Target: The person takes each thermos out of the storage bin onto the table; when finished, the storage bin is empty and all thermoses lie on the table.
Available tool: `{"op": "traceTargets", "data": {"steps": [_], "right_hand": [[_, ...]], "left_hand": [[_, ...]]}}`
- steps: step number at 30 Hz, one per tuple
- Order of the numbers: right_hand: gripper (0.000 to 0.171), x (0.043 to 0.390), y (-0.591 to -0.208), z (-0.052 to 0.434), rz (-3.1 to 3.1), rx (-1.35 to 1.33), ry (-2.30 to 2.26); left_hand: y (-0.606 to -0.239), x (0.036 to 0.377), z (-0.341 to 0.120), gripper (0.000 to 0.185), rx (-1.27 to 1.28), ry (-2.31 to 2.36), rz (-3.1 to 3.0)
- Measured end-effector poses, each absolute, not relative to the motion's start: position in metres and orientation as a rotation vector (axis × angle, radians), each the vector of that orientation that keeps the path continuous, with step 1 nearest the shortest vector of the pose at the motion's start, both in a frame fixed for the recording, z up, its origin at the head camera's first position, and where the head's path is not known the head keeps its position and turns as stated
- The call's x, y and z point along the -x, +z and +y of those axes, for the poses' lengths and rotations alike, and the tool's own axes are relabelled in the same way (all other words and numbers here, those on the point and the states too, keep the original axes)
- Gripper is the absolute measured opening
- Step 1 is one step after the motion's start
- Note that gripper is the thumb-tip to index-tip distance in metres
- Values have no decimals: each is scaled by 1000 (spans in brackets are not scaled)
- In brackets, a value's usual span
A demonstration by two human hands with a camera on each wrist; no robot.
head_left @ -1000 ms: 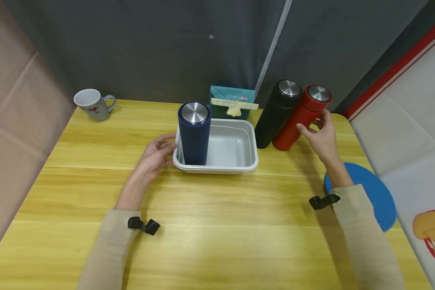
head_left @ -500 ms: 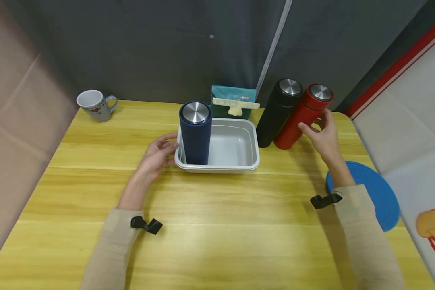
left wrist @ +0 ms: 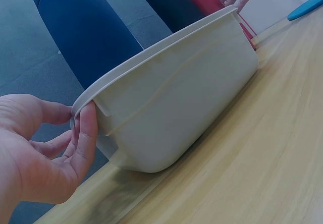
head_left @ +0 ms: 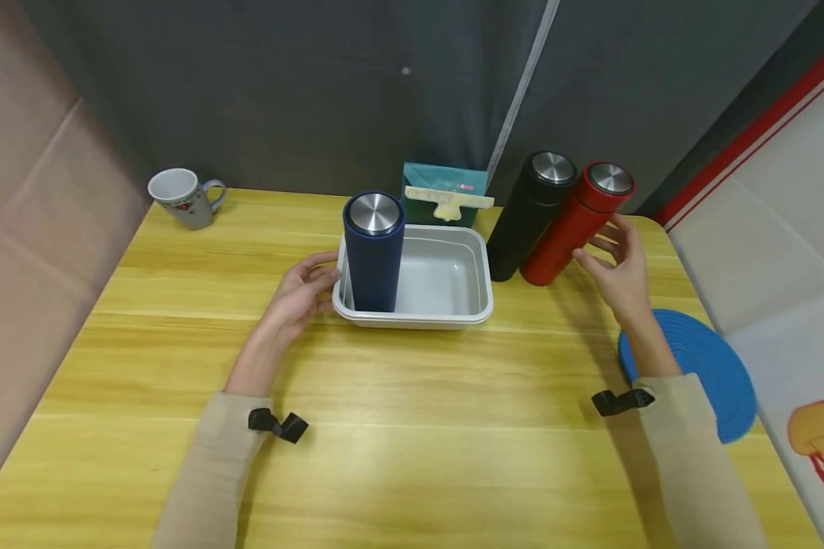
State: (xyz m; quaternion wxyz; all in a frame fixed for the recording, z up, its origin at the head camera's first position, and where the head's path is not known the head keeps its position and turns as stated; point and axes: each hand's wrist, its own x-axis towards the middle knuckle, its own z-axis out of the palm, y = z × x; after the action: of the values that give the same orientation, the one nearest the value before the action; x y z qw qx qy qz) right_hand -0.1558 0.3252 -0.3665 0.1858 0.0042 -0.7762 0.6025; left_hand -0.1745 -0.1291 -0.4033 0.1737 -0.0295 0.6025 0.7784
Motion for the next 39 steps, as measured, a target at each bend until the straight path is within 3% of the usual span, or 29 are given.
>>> {"op": "traceTargets", "data": {"steps": [11,18,39], "right_hand": [[66,126,-375,320,-2218,-80,1685],[62,113,-376,290,-2349,-214,1714],[65,129,-360,205,-2324,-652,1909]], "left_hand": [[-402,174,-130,41,84,2221,1679],[-401,175,-132,40,88,2228,1676],[-402,174,-130,42,85,2214,1694]]}}
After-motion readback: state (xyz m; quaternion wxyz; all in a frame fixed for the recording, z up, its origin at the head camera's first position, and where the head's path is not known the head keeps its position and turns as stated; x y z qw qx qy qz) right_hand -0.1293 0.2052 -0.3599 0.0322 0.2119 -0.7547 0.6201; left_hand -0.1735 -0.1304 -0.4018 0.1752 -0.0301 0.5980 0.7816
